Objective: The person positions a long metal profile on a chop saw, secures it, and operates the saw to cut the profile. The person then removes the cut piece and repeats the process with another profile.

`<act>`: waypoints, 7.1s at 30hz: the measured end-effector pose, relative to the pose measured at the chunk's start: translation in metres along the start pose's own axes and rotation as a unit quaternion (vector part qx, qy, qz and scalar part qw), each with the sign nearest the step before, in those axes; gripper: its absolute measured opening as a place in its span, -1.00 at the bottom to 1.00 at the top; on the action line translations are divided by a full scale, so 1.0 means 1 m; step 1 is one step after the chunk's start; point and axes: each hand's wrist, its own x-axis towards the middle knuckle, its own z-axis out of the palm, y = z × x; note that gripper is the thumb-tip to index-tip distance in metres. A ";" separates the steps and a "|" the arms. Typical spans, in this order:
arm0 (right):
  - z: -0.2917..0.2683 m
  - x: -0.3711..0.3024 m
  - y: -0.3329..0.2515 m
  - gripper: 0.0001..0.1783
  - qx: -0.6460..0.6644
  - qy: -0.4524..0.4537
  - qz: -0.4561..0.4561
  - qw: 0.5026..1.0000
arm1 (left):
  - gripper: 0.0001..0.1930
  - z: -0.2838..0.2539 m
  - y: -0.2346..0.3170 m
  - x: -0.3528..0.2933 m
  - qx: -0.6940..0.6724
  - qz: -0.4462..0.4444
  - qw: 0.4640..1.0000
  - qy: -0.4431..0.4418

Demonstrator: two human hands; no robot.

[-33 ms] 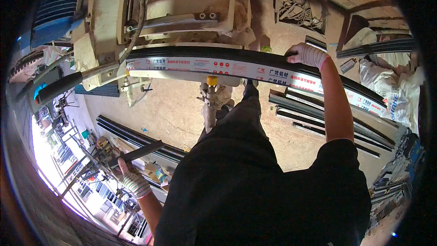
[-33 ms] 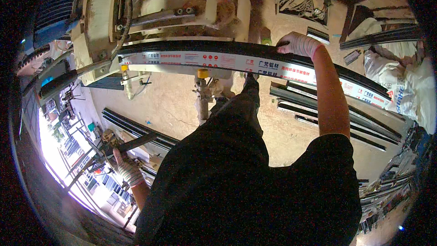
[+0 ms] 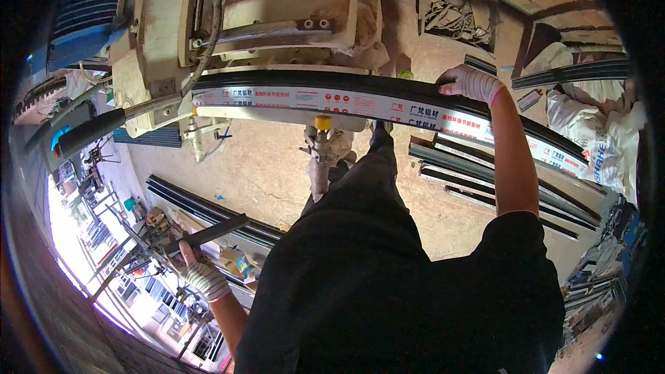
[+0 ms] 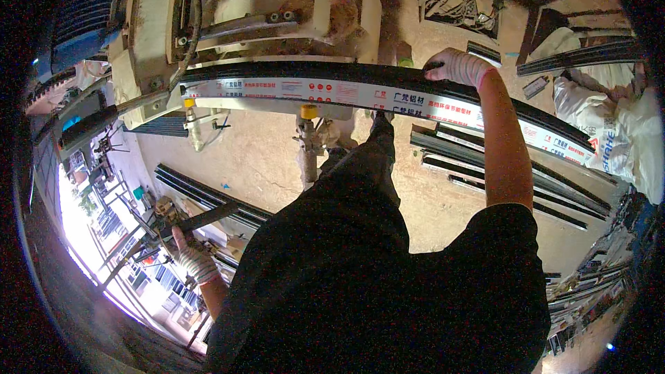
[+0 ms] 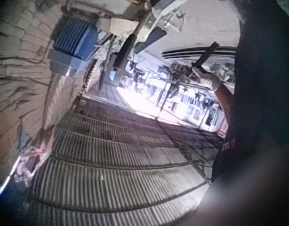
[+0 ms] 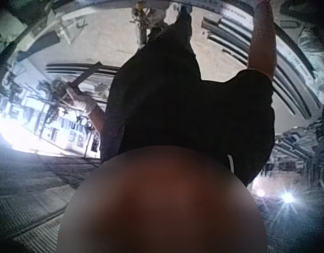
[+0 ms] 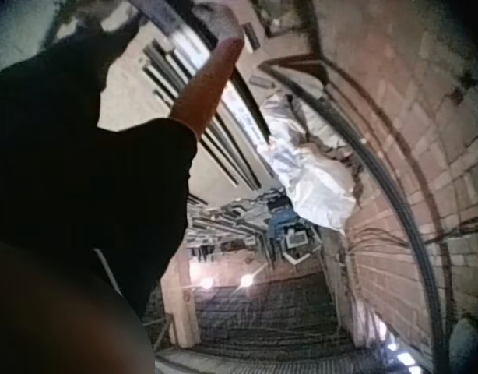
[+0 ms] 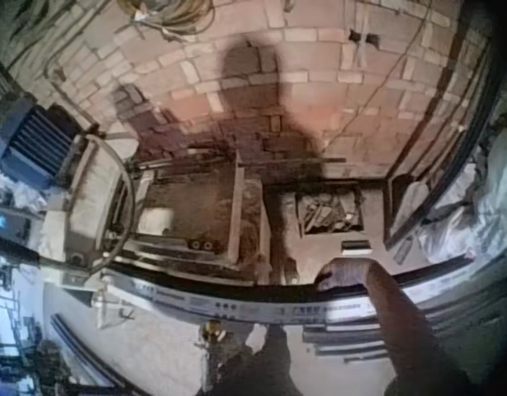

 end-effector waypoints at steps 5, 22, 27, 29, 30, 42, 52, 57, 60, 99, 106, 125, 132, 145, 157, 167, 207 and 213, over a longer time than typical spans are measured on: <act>-0.008 -0.021 0.018 -0.62 0.094 0.026 -0.053 0.994 | -0.53 -0.010 -0.007 0.000 0.040 -0.001 0.999 0.027; 0.004 -0.017 -0.007 -0.55 0.162 0.042 -0.093 0.982 | -0.53 -0.014 -0.008 -0.006 0.014 -0.020 0.999 0.046; -0.013 -0.019 -0.016 -0.61 0.063 0.024 -0.058 0.996 | -0.52 -0.012 -0.008 -0.003 0.008 -0.010 0.999 0.052; -0.011 -0.015 -0.014 -0.60 0.029 0.044 -0.069 0.996 | -0.52 -0.012 -0.009 -0.001 -0.001 -0.013 0.999 0.046; -0.006 -0.012 -0.012 -0.60 0.027 0.059 -0.082 0.995 | -0.52 -0.013 -0.009 -0.001 -0.003 -0.012 0.999 0.053; 0.019 -0.010 -0.017 -0.60 -0.012 0.100 -0.097 0.990 | -0.52 0.001 0.003 -0.008 0.017 0.014 0.999 0.050; 0.020 -0.012 -0.020 -0.52 -0.006 0.083 -0.122 0.989 | -0.47 0.017 0.013 -0.007 0.047 -0.018 0.996 0.069; 0.021 -0.013 -0.020 -0.45 0.048 0.080 -0.136 0.986 | -0.46 0.026 0.014 -0.008 0.053 0.002 0.999 0.011; 0.021 -0.012 -0.018 -0.45 0.062 0.072 -0.133 0.987 | -0.46 0.032 0.013 -0.010 0.074 -0.004 0.997 0.008; 0.085 0.013 -0.079 -0.56 -0.164 0.315 -0.060 0.933 | 0.19 0.130 0.075 -0.093 -0.024 0.188 0.884 -0.428; 0.085 -0.001 -0.104 0.14 -0.245 0.275 -0.071 0.927 | -0.13 0.173 0.160 -0.103 -0.014 0.257 0.674 -0.692; 0.089 0.006 -0.097 0.22 -0.265 0.253 -0.049 0.929 | -0.28 0.205 0.232 -0.134 -0.193 0.241 0.463 -0.831; 0.090 0.006 -0.093 0.14 -0.245 0.272 -0.069 0.928 | -0.26 0.203 0.241 -0.143 -0.189 0.232 0.450 -0.842; 0.093 0.010 -0.089 0.11 -0.247 0.288 -0.085 0.921 | -0.22 0.191 0.252 -0.140 -0.159 0.232 0.437 -0.854; 0.091 0.006 -0.098 0.13 -0.243 0.264 -0.044 0.932 | -0.19 0.187 0.254 -0.135 -0.150 0.227 0.418 -0.867; 0.087 0.004 -0.101 0.07 -0.230 0.281 -0.080 0.928 | -0.16 0.193 0.245 -0.089 -0.105 0.136 0.351 -0.920; 0.087 0.000 -0.121 0.35 -0.290 0.216 0.015 0.932 | -0.76 0.289 -0.189 0.071 -0.080 -0.315 0.898 -0.298; 0.087 -0.001 -0.124 0.36 -0.292 0.208 0.029 0.933 | -0.76 0.287 -0.192 0.070 -0.107 -0.295 0.891 -0.329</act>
